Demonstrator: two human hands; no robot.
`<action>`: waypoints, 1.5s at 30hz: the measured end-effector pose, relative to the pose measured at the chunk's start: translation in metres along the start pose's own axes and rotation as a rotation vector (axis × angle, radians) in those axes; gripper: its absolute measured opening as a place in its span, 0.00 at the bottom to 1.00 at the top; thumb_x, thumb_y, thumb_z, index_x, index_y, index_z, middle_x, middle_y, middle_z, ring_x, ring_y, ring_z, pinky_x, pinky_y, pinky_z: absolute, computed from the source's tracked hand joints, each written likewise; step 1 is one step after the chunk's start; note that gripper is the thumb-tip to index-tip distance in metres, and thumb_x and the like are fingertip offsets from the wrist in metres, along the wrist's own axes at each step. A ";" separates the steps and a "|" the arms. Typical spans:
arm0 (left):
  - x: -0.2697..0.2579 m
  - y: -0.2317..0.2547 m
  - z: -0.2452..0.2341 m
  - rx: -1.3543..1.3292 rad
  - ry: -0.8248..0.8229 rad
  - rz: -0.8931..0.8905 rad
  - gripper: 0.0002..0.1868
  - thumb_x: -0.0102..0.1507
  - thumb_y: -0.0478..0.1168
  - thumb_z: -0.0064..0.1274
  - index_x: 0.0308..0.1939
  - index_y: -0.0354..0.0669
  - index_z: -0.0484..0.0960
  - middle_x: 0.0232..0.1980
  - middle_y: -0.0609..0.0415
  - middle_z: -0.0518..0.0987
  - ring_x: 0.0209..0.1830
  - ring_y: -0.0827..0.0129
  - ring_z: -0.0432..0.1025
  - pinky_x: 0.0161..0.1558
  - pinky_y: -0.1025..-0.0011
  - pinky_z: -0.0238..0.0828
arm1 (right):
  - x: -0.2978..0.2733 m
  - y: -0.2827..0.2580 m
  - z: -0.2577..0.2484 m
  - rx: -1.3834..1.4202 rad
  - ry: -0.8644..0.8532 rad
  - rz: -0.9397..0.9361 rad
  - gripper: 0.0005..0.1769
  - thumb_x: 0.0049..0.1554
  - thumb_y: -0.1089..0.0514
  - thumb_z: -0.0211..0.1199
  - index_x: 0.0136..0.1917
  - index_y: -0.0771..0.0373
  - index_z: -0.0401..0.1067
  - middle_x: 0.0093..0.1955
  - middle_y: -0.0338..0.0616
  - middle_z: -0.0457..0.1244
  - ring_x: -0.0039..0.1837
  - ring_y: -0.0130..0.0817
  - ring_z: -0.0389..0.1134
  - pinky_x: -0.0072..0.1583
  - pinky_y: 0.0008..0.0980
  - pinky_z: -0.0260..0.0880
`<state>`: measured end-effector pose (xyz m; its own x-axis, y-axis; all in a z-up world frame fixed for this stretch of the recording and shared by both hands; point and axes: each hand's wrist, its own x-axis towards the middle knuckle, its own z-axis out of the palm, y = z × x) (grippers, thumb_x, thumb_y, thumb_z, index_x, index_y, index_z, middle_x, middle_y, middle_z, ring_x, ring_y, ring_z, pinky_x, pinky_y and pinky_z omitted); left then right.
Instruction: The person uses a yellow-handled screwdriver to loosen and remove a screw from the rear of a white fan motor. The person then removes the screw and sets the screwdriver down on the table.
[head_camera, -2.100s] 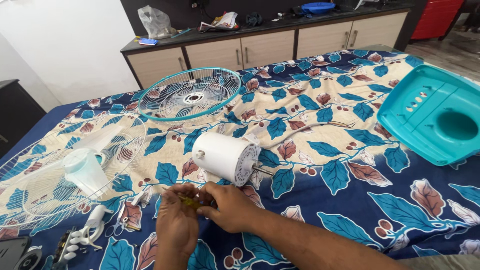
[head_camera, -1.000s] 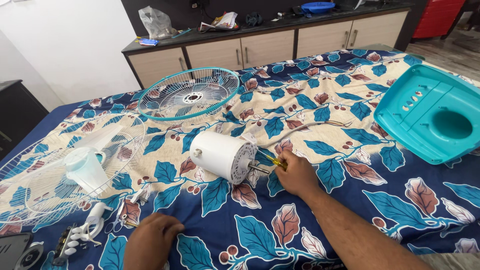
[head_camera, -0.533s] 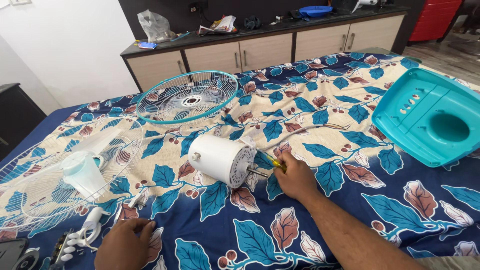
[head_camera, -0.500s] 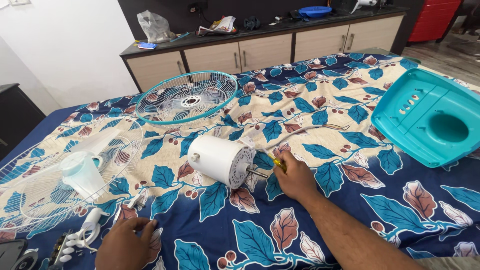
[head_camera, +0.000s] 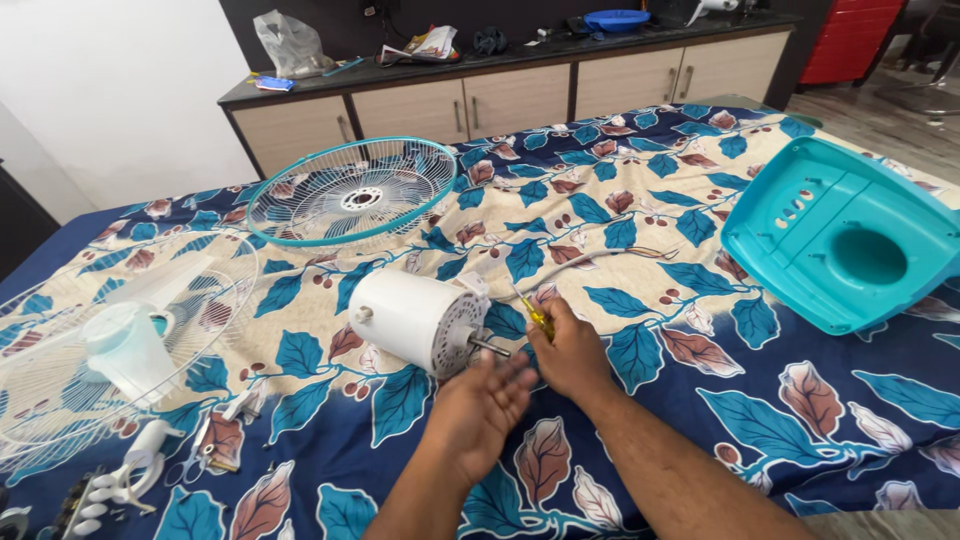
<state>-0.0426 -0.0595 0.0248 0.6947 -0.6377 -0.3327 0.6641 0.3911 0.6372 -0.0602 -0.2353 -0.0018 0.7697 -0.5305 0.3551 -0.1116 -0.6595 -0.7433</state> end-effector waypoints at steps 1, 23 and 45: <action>0.007 -0.001 0.002 -0.057 -0.035 0.060 0.21 0.71 0.48 0.40 0.54 0.32 0.77 0.45 0.50 0.82 0.41 0.69 0.76 0.43 0.72 0.73 | -0.001 0.001 0.000 0.003 0.002 -0.013 0.16 0.56 0.49 0.63 0.53 0.59 0.70 0.39 0.52 0.70 0.45 0.50 0.74 0.46 0.47 0.72; -0.035 0.056 -0.075 1.180 0.706 0.468 0.22 0.73 0.50 0.43 0.49 0.37 0.86 0.33 0.51 0.86 0.27 0.67 0.76 0.34 0.70 0.71 | -0.001 0.013 -0.003 0.312 -0.041 -0.010 0.19 0.62 0.57 0.49 0.57 0.61 0.79 0.32 0.52 0.62 0.35 0.37 0.61 0.39 0.37 0.60; -0.028 0.052 -0.081 0.999 0.707 0.833 0.16 0.61 0.38 0.60 0.52 0.39 0.81 0.42 0.51 0.85 0.33 0.70 0.79 0.36 0.70 0.75 | -0.054 -0.051 0.044 0.858 -0.924 0.632 0.16 0.62 0.53 0.59 0.60 0.63 0.70 0.50 0.48 0.71 0.44 0.35 0.75 0.45 0.36 0.78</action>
<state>-0.0052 0.0330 0.0109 0.9533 0.0985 0.2855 -0.2410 -0.3218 0.9156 -0.0681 -0.1498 -0.0081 0.9005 0.1457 -0.4096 -0.4343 0.2575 -0.8632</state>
